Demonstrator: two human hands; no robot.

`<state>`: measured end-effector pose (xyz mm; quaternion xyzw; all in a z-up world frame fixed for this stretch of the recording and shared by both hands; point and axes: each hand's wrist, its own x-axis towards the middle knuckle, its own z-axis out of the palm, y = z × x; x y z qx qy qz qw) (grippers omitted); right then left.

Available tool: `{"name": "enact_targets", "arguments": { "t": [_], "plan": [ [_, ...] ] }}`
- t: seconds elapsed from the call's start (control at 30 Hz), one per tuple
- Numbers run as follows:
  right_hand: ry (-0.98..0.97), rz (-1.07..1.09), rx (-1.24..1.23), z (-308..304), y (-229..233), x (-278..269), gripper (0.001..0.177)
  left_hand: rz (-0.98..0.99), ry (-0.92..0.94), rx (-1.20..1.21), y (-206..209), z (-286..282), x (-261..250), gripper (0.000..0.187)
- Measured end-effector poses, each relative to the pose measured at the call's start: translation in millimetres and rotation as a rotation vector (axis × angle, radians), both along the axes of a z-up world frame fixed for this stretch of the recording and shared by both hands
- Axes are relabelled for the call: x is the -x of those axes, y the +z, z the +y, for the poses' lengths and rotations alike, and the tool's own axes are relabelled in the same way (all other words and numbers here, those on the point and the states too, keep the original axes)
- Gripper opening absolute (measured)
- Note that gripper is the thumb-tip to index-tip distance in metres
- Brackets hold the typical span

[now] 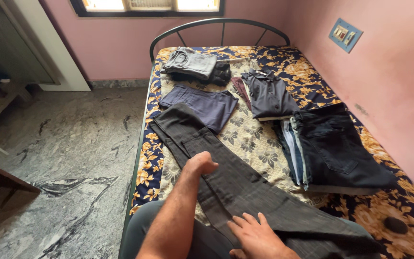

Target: The person folds a pair of dark pants by hand on a bed, smoothing the fabric and aligning the legs before folding them into a compact rectangle.

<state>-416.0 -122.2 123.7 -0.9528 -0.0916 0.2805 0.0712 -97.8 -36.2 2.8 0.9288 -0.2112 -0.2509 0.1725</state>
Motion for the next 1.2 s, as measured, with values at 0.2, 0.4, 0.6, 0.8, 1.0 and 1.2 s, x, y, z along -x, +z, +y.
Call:
{"name": "enact_targets", "arguments": {
  "t": [0.2, 0.4, 0.6, 0.8, 1.0, 1.2],
  "plan": [
    [-0.13, -0.199, -0.23, 3.1, 3.8, -19.7, 0.074, 0.07, 0.378, 0.116, -55.6, 6.2, -40.9, 0.037],
    [-0.166, -0.208, -0.222, -5.1, -22.8, -38.0, 0.075, 0.158, 0.931, 0.489, -41.7, 20.1, -38.1, 0.041],
    [-0.295, 0.016, 0.071, -24.5, -69.8, -47.1, 0.075, 0.336, 1.15, 0.854, -74.3, 23.1, -63.5, 0.035],
    [-0.396, -0.009, 0.128, -27.4, -72.0, -52.8, 0.079, 0.305, 1.1, 0.817, -89.6, 19.9, -67.0, 0.031],
    [-0.384, 0.061, 0.15, -18.7, -59.6, -54.6, 0.073, 0.131, 1.064, 0.741, -58.7, 19.7, -48.1, 0.029],
    [-0.362, 0.032, 0.144, -22.1, -72.2, -50.4, 0.064, 0.107, 1.117, 0.731, -34.8, 22.3, -36.2, 0.03]
  ]
}}
